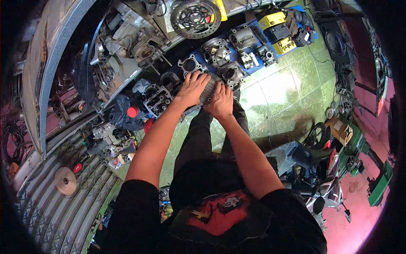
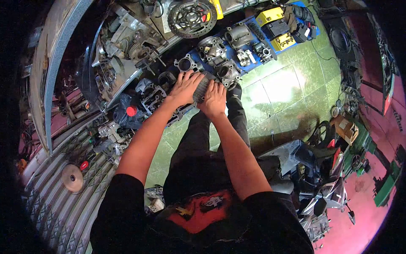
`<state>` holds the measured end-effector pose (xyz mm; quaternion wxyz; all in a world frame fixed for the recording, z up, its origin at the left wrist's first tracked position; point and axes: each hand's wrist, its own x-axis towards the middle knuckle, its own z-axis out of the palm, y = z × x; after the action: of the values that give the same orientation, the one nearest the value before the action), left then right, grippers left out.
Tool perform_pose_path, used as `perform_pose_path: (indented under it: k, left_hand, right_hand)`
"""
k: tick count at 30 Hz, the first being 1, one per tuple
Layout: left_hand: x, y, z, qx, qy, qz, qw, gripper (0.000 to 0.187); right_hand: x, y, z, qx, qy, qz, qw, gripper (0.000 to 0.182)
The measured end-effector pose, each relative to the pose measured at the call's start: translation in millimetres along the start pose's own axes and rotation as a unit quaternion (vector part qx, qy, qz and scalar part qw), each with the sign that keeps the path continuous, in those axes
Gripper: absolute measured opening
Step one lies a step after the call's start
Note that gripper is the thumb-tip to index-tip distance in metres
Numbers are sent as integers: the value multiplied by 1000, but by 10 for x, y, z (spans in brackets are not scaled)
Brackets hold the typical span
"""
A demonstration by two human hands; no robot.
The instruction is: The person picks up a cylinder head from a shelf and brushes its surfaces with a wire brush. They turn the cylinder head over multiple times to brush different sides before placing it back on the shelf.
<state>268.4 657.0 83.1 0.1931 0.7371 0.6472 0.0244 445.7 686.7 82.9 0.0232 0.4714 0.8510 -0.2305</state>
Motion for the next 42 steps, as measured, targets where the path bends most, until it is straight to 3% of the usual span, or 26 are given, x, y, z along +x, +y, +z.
perform_pose_path:
  k: [6,10,15,20,30,37,42]
  left_hand:
    - [-88,28,-192,-10,13,14,1000,87]
    - [-210,99,-351,-46,36,6,998,94]
    - [-372,260,-807,-72,49,-1,996,110]
    - [-496,414,-1332,-105,84,3,991,110]
    - [-785,462,-2829,-96,194,-9,976,110]
    - [-1070,279,-3976,-40,313,-7,949,104]
    - [-1248,96,-4651,-14,345,-50,937,105]
  right_hand:
    - [-55,2,-159,47,-23,-5,999,117]
    - [-168,-9,-389,55,24,-53,997,119]
    - [-302,-38,-853,89,-5,-99,991,125]
    - [-384,-200,-1487,108,13,-138,984,121]
    - [-106,-795,-2782,118,85,-269,952,112]
    - [261,-1562,-3794,84,120,-367,919,104]
    - [576,-2112,-4357,63,139,-429,890,105]
